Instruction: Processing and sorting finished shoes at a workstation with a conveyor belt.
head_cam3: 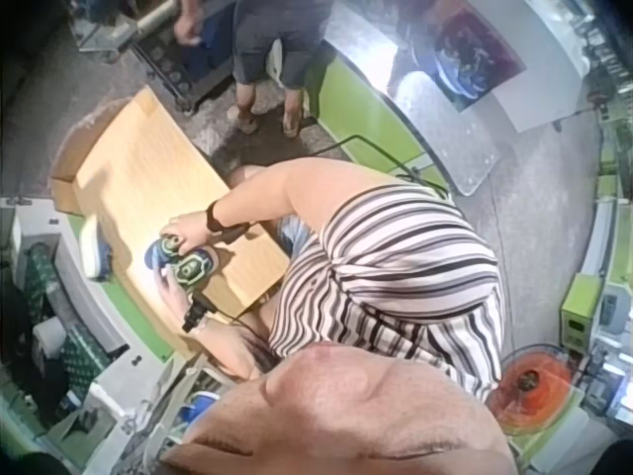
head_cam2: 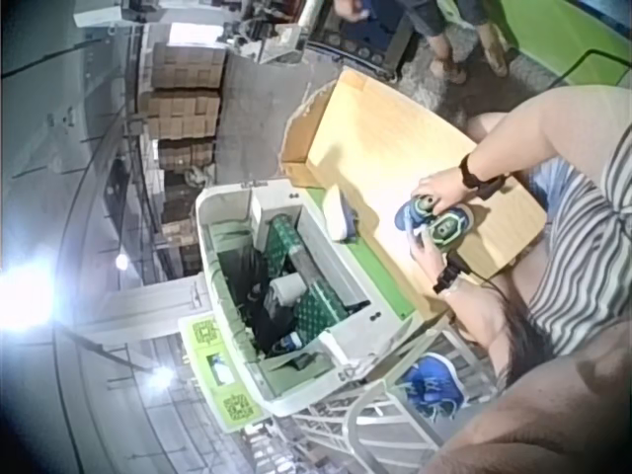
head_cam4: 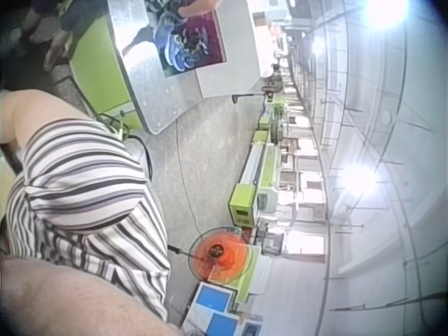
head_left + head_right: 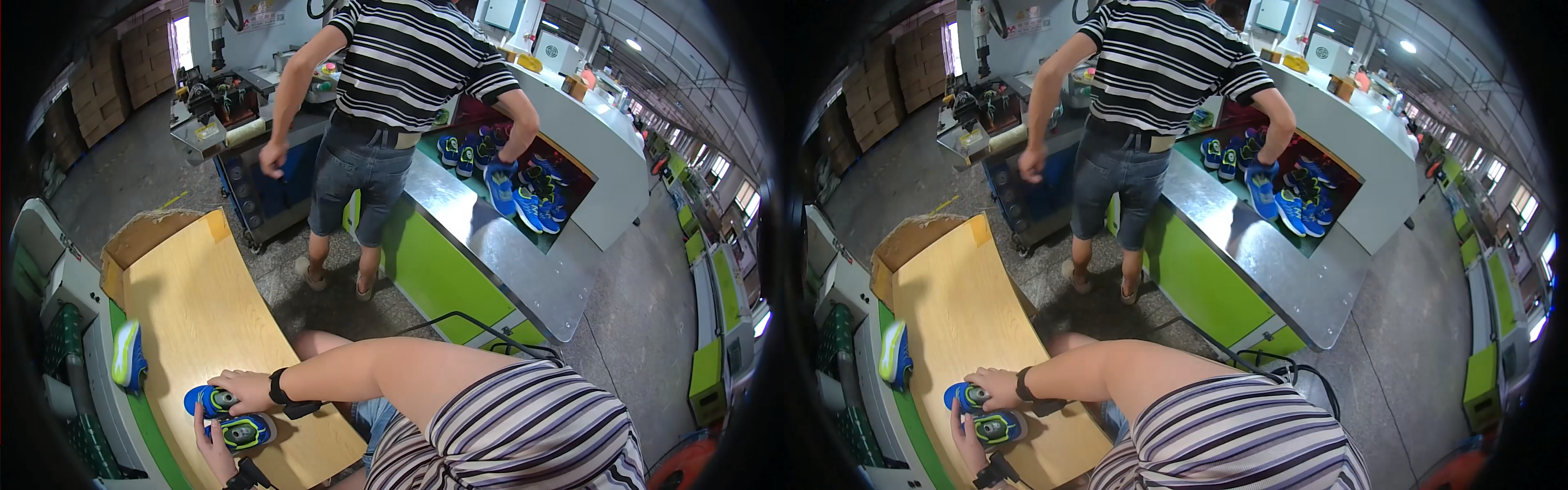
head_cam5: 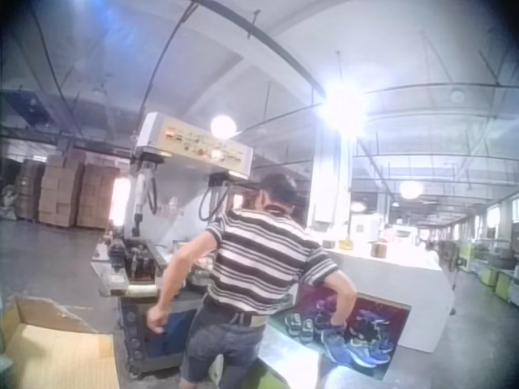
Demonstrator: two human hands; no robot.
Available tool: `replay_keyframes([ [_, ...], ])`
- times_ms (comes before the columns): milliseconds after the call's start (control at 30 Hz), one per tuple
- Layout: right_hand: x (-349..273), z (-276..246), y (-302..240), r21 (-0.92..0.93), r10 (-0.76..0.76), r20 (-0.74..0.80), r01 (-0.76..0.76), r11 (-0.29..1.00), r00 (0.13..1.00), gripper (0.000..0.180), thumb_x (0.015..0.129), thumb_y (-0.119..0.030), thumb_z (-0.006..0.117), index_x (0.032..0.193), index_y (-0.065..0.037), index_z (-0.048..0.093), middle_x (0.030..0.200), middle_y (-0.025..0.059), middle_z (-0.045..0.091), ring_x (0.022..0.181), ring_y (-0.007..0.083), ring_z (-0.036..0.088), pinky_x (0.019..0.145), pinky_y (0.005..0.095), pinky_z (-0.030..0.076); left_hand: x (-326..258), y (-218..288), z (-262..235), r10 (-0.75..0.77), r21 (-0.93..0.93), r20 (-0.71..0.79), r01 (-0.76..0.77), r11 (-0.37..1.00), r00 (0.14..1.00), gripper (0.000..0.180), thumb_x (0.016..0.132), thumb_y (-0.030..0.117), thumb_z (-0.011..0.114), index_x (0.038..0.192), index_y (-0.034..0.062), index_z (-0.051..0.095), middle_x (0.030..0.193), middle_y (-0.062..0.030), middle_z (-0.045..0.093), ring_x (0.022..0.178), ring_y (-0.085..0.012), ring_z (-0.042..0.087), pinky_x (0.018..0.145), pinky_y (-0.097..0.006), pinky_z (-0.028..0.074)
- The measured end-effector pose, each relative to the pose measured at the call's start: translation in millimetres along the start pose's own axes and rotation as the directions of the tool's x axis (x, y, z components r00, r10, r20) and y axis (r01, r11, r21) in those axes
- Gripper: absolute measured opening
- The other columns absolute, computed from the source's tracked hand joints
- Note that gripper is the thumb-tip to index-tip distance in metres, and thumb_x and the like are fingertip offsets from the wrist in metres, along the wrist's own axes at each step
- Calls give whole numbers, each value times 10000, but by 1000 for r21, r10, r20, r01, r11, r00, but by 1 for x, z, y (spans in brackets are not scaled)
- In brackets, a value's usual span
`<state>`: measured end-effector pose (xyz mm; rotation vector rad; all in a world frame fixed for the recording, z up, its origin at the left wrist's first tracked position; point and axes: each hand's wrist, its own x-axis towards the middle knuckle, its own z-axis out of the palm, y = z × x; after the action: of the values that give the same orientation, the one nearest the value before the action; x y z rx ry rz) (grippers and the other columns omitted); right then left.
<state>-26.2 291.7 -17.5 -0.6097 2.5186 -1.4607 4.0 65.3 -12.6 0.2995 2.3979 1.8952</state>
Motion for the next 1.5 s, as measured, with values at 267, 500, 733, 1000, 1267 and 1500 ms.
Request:
replay_keyframes([
  [267,-7,-12,-1,-8,35,-2,-35,999,999,823,784,-228,764,1485,-67,361,1340,222,511,1250,412,512,1071,463,426,2,11,13,-18,-36,5,18,999,1000,494,973,79,532,1450,-27,460,1460,-163,500,1287,-247,510,1096,-370,385],
  [500,3,-9,-11,9,-116,-28,116,993,993,719,809,-234,757,1416,-18,438,1255,260,568,1172,420,545,1030,461,441,0,14,-1,-131,-37,-35,129,991,991,509,923,40,629,1413,-9,500,1437,-133,527,1312,-242,493,1113,-352,369],
  [733,35,-45,-23,-27,24,329,-16,1000,944,624,934,-465,640,1319,18,556,1226,241,627,1152,373,603,1011,422,468,1,20,-6,18,67,-89,-12,998,996,491,906,123,708,1355,6,548,1242,-138,598,1183,-257,572,1032,-347,433],
  [1000,169,-37,-49,-410,-161,460,369,834,873,626,939,-298,625,1473,-56,404,1526,210,408,1402,383,397,1122,435,374,6,20,-23,-176,-180,-19,170,969,984,514,944,154,686,1399,-10,511,1279,-154,627,1194,-235,585,1039,-365,453],
  [1267,131,-47,26,-483,-171,-3,148,863,985,1021,838,-487,749,1534,43,221,1540,295,323,1444,386,333,1158,460,330,3,11,-20,-104,-72,-22,102,992,994,536,914,192,719,1378,2,530,1295,-167,612,1161,-270,598,1026,-369,462],
  [1500,176,-51,87,-32,71,-344,-88,996,936,1003,809,-310,792,1542,29,197,1389,327,491,1306,415,509,1111,398,404,10,18,-17,72,120,84,-82,989,994,644,877,283,743,1431,63,498,1463,-192,501,1380,-372,450,1098,-435,376],
])
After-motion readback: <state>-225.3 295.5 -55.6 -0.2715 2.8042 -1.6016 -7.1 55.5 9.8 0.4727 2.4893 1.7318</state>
